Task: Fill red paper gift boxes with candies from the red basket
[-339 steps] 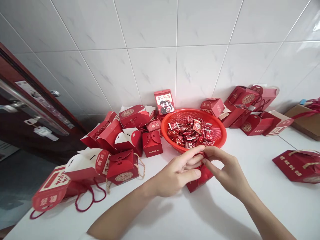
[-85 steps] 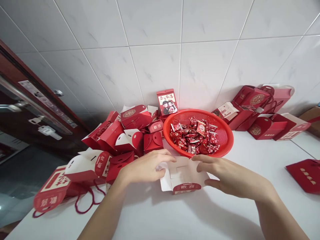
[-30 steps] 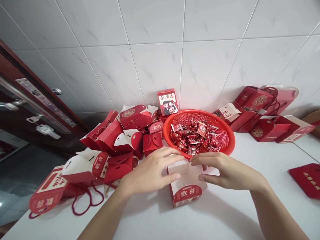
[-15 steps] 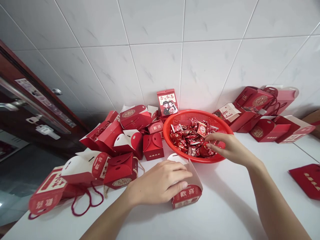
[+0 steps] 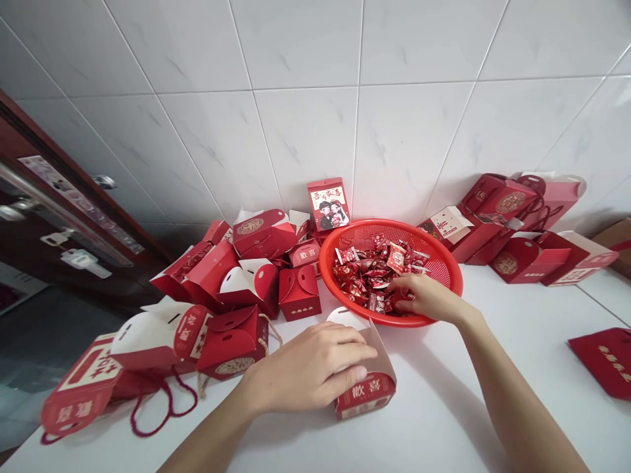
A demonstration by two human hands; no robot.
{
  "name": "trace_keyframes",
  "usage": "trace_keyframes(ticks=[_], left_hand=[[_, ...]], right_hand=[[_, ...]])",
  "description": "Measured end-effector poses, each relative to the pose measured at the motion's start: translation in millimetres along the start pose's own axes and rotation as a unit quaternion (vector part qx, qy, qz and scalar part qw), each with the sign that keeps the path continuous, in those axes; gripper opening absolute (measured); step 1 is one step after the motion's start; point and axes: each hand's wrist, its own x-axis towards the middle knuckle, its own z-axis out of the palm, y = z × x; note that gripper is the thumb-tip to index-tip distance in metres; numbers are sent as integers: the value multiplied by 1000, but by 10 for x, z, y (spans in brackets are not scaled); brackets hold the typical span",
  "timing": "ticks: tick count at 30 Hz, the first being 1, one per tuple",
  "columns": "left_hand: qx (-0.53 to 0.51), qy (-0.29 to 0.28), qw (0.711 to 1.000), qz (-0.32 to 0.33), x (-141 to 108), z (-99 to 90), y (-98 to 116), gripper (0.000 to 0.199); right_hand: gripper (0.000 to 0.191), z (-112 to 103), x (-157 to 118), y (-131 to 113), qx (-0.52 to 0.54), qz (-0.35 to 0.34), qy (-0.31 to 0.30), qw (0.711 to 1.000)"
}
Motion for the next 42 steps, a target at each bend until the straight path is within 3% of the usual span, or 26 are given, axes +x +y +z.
trace_keyframes(ticks=[5, 9, 12, 18, 24, 27, 30, 32, 35, 39, 42], left_hand=[[2, -10, 1000, 4, 0, -1, -17, 30], [-2, -18, 1000, 3, 4, 0, -27, 30], [-9, -19, 1000, -2, 6, 2, -30, 30], [-14, -23, 1000, 1, 7, -3, -32, 30], [-32, -19, 999, 3, 12, -31, -32, 31], [-76, 10, 997, 24, 50, -110, -39, 31], [-120, 62, 991, 19, 168, -222, -74, 30], [-127, 110, 986, -13, 296, -277, -130, 30], [-122, 139, 981, -65, 529, -293, -273, 28], [-79, 116, 983, -121, 805, -235, -523, 30], [-44, 58, 985, -157, 931, -191, -678, 29]], right_hand=[[44, 18, 56, -105, 18, -12, -19, 1000], [70, 29, 135, -142, 39, -5, -86, 995], [77, 57, 215, -162, 15, -11, -113, 993], [57, 118, 290, -184, -28, -11, -106, 994], [48, 45, 256, -198, -48, 21, -41, 998], [38, -26, 232, -152, -57, 38, -3, 998], [34, -93, 196, -79, -58, 52, 19, 997], [33, -126, 169, -32, -52, 56, 19, 997], [29, -151, 128, 24, -39, 59, 6, 997], [46, -155, 89, 75, -23, 68, -8, 997], [64, -147, 84, 98, -14, 80, -20, 996]])
